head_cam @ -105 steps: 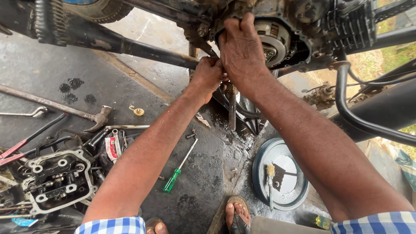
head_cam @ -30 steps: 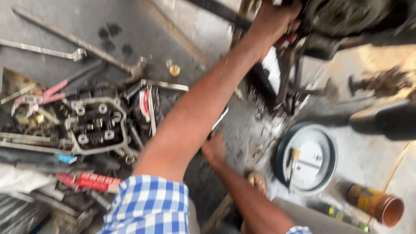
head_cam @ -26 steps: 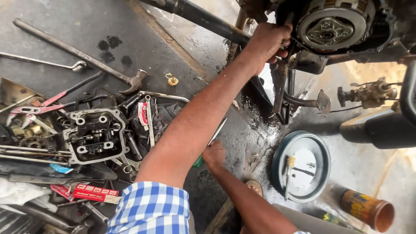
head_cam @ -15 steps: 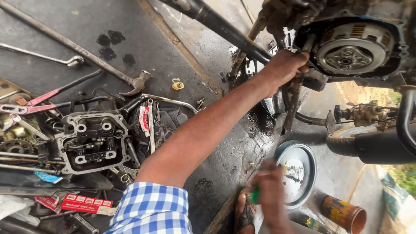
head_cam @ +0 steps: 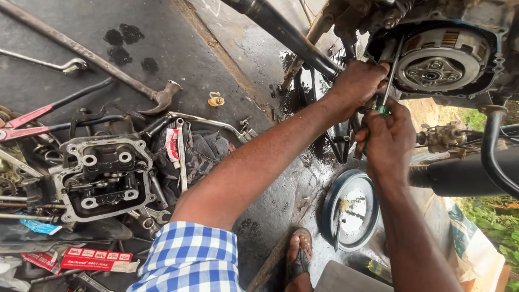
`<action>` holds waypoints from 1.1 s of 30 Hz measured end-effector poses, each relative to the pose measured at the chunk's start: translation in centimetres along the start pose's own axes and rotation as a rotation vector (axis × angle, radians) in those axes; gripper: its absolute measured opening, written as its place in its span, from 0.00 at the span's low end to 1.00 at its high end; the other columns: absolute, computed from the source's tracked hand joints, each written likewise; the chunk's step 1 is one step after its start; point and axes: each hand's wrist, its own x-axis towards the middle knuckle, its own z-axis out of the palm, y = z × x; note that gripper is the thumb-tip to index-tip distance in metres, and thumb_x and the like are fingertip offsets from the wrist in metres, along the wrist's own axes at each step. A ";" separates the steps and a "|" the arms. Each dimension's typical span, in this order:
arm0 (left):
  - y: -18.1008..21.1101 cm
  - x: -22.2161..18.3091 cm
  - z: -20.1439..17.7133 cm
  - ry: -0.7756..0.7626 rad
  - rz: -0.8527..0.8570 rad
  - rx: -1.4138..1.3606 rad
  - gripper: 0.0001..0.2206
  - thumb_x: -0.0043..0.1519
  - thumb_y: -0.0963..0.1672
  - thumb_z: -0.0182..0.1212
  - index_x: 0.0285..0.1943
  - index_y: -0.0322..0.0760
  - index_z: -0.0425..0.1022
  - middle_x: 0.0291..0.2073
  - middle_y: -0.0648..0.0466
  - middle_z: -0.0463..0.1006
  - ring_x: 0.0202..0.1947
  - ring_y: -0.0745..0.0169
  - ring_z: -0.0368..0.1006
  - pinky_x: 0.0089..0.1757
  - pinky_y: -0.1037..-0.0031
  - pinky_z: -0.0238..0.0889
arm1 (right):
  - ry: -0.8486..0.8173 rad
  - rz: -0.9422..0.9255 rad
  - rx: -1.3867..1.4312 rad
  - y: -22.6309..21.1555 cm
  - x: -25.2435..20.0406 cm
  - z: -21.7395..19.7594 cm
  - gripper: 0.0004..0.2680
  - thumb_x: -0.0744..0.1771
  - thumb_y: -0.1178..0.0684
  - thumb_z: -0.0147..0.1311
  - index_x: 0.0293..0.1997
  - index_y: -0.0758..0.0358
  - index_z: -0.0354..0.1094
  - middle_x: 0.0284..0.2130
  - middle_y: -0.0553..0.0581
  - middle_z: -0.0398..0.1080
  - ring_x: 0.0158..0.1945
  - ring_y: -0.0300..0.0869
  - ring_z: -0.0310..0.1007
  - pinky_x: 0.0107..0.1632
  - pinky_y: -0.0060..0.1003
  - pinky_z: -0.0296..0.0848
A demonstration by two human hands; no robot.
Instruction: Repairing and servicing the engine components, specifically the clutch assembly, of a motorcycle.
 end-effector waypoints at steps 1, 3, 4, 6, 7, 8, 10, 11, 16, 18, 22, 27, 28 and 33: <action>0.6 -0.5 0.1 0.029 -0.009 0.021 0.21 0.69 0.49 0.54 0.22 0.37 0.70 0.19 0.54 0.67 0.23 0.63 0.65 0.36 0.62 0.68 | 0.036 -0.005 0.011 0.0 0.2 0.4 0.18 0.70 0.60 0.47 0.69 0.72 0.55 0.32 0.55 0.70 0.23 0.34 0.68 0.20 0.28 0.68; 1.6 -1.4 0.3 0.051 -0.023 0.044 0.21 0.69 0.49 0.54 0.22 0.36 0.72 0.18 0.55 0.66 0.20 0.65 0.63 0.33 0.64 0.69 | 0.079 -0.005 0.022 0.4 1.0 1.0 0.18 0.69 0.61 0.47 0.69 0.71 0.54 0.31 0.55 0.70 0.22 0.35 0.67 0.18 0.28 0.67; 2.2 -1.9 0.2 0.059 -0.047 0.044 0.21 0.69 0.49 0.53 0.23 0.36 0.74 0.18 0.54 0.67 0.20 0.66 0.65 0.31 0.66 0.69 | 0.094 -0.033 0.038 0.7 1.6 1.3 0.17 0.71 0.60 0.45 0.69 0.72 0.54 0.34 0.54 0.71 0.22 0.33 0.66 0.19 0.27 0.67; 2.1 -1.8 0.1 0.066 -0.077 0.044 0.20 0.69 0.49 0.52 0.24 0.36 0.76 0.17 0.53 0.68 0.19 0.66 0.66 0.29 0.69 0.69 | 0.110 -0.056 0.053 1.4 2.7 1.7 0.16 0.72 0.59 0.44 0.69 0.72 0.53 0.36 0.52 0.71 0.22 0.31 0.64 0.19 0.26 0.67; 1.5 -1.3 0.0 0.045 -0.071 0.003 0.19 0.68 0.49 0.53 0.25 0.36 0.76 0.18 0.53 0.69 0.19 0.66 0.66 0.29 0.69 0.69 | 0.103 -0.103 0.027 1.8 3.3 1.9 0.15 0.73 0.57 0.42 0.68 0.73 0.53 0.33 0.53 0.70 0.21 0.30 0.63 0.19 0.25 0.66; 0.9 -0.8 -0.2 0.026 -0.063 -0.037 0.18 0.67 0.49 0.54 0.26 0.36 0.77 0.18 0.52 0.70 0.19 0.66 0.67 0.28 0.70 0.69 | 0.094 -0.150 0.003 2.1 3.9 2.1 0.13 0.74 0.55 0.39 0.66 0.73 0.53 0.30 0.54 0.69 0.20 0.30 0.62 0.19 0.25 0.65; 1.6 -0.7 -0.4 0.007 -0.053 -0.022 0.19 0.67 0.49 0.55 0.25 0.35 0.75 0.19 0.52 0.71 0.19 0.66 0.67 0.28 0.71 0.69 | 0.084 -0.115 0.153 2.4 4.5 2.3 0.11 0.74 0.54 0.39 0.61 0.72 0.56 0.29 0.54 0.68 0.19 0.31 0.60 0.18 0.27 0.64; 2.0 -0.7 -0.4 -0.013 -0.039 -0.006 0.19 0.67 0.50 0.56 0.25 0.35 0.74 0.19 0.52 0.72 0.19 0.66 0.68 0.28 0.71 0.70 | 0.076 -0.083 0.302 2.5 4.7 2.3 0.10 0.74 0.52 0.40 0.56 0.71 0.59 0.27 0.53 0.66 0.18 0.32 0.58 0.18 0.29 0.63; 2.2 2.8 -0.7 -0.043 -0.076 0.183 0.19 0.65 0.51 0.60 0.24 0.36 0.72 0.18 0.54 0.67 0.18 0.66 0.65 0.25 0.71 0.67 | 0.085 0.020 0.323 1.1 3.9 3.4 0.09 0.75 0.50 0.39 0.48 0.66 0.60 0.25 0.52 0.63 0.17 0.30 0.57 0.16 0.28 0.61; 2.9 2.8 -0.4 -0.048 -0.106 0.190 0.18 0.63 0.50 0.61 0.24 0.36 0.72 0.18 0.55 0.65 0.18 0.66 0.64 0.25 0.70 0.67 | 0.109 0.060 0.372 0.9 3.9 4.0 0.09 0.75 0.49 0.39 0.47 0.66 0.60 0.26 0.51 0.64 0.17 0.30 0.57 0.17 0.27 0.60; 0.9 5.9 1.8 0.098 -0.163 0.178 0.12 0.59 0.46 0.66 0.26 0.32 0.78 0.18 0.53 0.70 0.19 0.64 0.69 0.26 0.70 0.69 | 0.164 0.066 0.557 2.4 5.1 4.8 0.06 0.74 0.52 0.40 0.53 0.59 0.60 0.26 0.51 0.66 0.17 0.30 0.57 0.16 0.27 0.60; 2.5 3.3 1.2 0.115 -0.118 0.026 0.10 0.58 0.43 0.65 0.29 0.26 0.79 0.20 0.50 0.72 0.21 0.59 0.70 0.26 0.68 0.70 | 0.155 0.128 0.747 0.8 3.6 4.5 0.09 0.71 0.56 0.35 0.56 0.50 0.58 0.28 0.53 0.73 0.16 0.30 0.57 0.18 0.26 0.62; 3.0 2.9 0.5 0.045 -0.132 -0.028 0.12 0.60 0.44 0.63 0.30 0.25 0.78 0.21 0.49 0.73 0.22 0.58 0.71 0.27 0.68 0.72 | 0.119 0.108 0.742 0.3 3.4 4.5 0.08 0.73 0.53 0.37 0.54 0.58 0.62 0.26 0.52 0.68 0.17 0.30 0.57 0.18 0.27 0.61; 2.5 5.1 -0.2 -0.021 -0.120 0.035 0.15 0.64 0.45 0.59 0.34 0.24 0.79 0.23 0.48 0.74 0.22 0.58 0.71 0.26 0.68 0.72 | 0.176 0.205 0.673 -0.3 3.9 5.4 0.10 0.73 0.49 0.42 0.46 0.65 0.64 0.23 0.49 0.63 0.17 0.31 0.56 0.16 0.29 0.58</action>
